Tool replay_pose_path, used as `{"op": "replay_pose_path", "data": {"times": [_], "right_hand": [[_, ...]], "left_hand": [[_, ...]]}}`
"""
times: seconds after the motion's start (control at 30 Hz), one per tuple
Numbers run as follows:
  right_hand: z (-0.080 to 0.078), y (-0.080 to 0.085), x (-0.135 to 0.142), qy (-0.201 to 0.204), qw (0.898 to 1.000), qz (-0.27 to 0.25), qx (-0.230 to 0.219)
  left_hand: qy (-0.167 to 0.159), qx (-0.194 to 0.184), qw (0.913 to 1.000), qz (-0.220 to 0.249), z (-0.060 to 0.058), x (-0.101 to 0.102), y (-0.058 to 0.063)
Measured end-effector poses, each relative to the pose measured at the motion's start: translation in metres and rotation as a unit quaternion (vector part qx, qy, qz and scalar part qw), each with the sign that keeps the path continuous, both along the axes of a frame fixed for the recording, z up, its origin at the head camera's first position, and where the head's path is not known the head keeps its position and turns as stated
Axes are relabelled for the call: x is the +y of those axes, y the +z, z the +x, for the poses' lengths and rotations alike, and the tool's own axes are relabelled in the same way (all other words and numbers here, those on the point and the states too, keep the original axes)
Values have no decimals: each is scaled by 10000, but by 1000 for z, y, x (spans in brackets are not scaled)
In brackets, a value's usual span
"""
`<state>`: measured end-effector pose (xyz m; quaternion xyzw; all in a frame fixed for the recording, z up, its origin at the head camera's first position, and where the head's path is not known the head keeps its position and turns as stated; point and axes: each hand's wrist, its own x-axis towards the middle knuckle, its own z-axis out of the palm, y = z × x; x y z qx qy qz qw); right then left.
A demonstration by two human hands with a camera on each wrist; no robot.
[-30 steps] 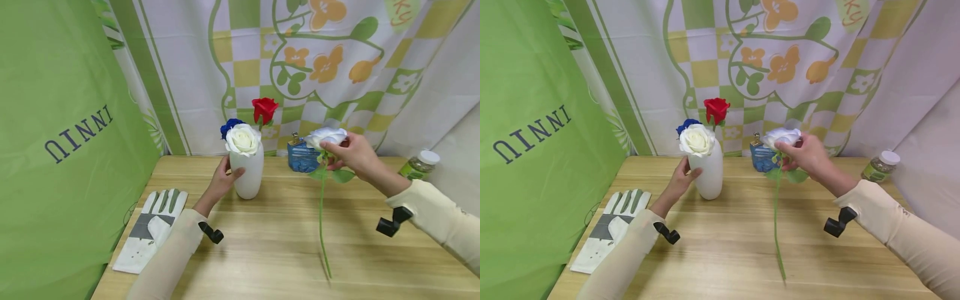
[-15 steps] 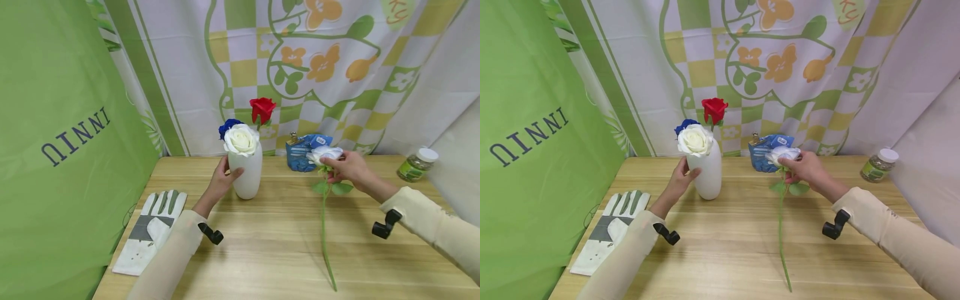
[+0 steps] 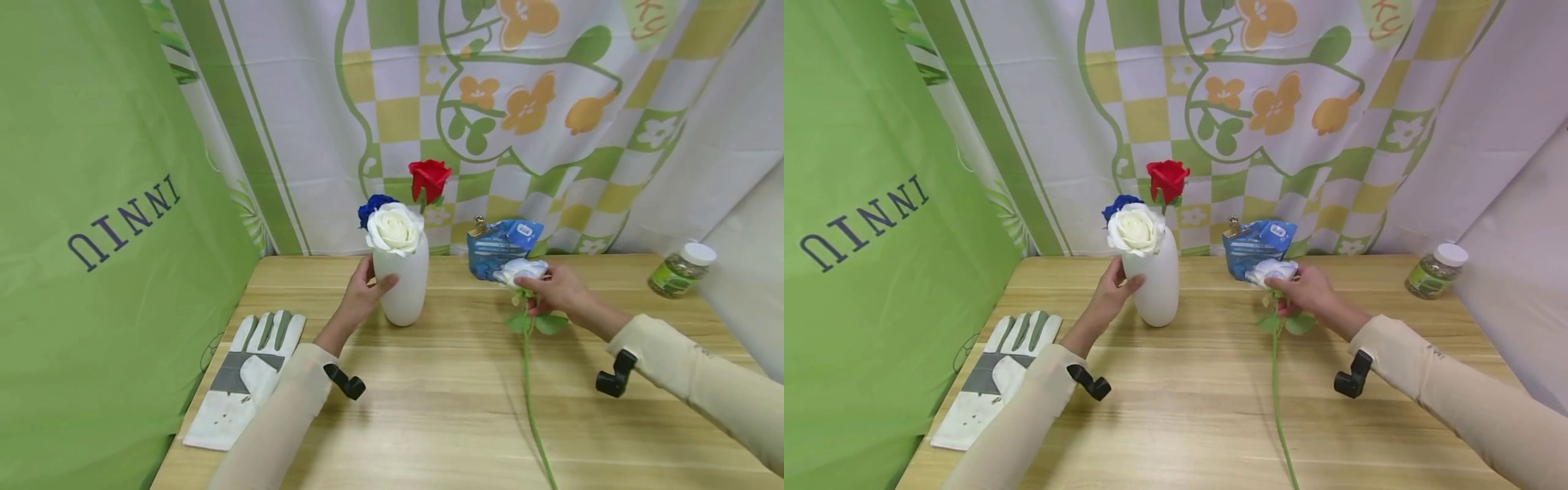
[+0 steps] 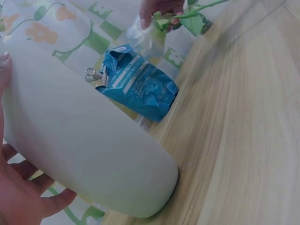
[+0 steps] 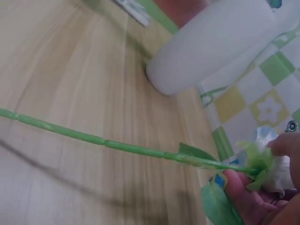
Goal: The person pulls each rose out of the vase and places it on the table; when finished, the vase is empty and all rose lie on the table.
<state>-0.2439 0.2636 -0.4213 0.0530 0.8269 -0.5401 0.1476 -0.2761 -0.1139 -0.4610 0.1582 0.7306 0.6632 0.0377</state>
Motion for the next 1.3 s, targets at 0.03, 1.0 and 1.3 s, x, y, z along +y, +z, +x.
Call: {"op": "replay_pose_path", "data": {"times": [0.03, 1.0, 1.3], "right_hand": [[1, -1, -1, 10, 10000, 44, 7], [-11, -44, -2, -187, 9975, 557, -397], [-12, -57, -5, -117, 9970, 624, -445]], "left_hand": [[-8, -4, 10000, 13, 0, 0, 0], [-83, -75, 9999, 28, -1, -2, 1], [-63, -269, 9996, -43, 1, -4, 5]]}}
